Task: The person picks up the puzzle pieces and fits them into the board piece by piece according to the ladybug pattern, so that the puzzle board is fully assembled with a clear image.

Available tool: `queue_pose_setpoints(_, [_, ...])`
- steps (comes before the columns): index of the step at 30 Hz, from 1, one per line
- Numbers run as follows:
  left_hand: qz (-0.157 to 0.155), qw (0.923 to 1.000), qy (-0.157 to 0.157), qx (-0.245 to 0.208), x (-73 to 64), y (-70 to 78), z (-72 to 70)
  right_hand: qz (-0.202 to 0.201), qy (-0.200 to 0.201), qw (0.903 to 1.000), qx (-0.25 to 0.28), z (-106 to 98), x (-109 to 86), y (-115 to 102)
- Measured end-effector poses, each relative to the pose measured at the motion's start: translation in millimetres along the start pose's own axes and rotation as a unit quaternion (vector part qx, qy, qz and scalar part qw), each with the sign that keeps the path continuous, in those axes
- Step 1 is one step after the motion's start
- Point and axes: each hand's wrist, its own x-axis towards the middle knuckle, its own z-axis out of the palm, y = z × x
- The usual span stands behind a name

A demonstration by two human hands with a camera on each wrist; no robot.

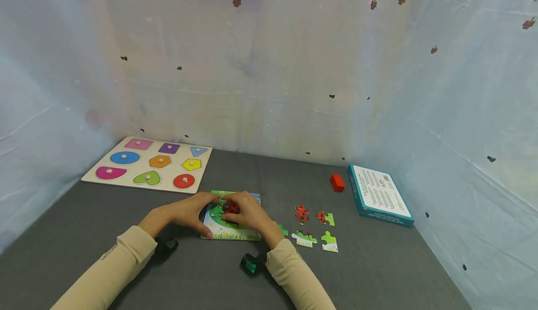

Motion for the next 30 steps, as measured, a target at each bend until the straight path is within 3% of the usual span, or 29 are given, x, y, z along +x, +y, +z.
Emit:
queue_pose_setpoints(4, [-0.012, 0.9999, -0.004, 0.0, -0.7, 0.8, -0.2, -0.011, 0.015, 0.9998, 0.01, 2, 0.6, -1])
queue_pose_setpoints(18, [-0.003, 1.0, 0.006, 0.007, -0.6, -2.1, -2.7, -0.03, 0.042, 0.9985, -0.016, 6, -1.6, -2])
queue_pose_setpoints(30, [0.01, 0.9993, 0.012, 0.034, 0.5, -3.2, -3.8, -0.041, -0.036, 0.9984, 0.014, -4, -10.6, 6])
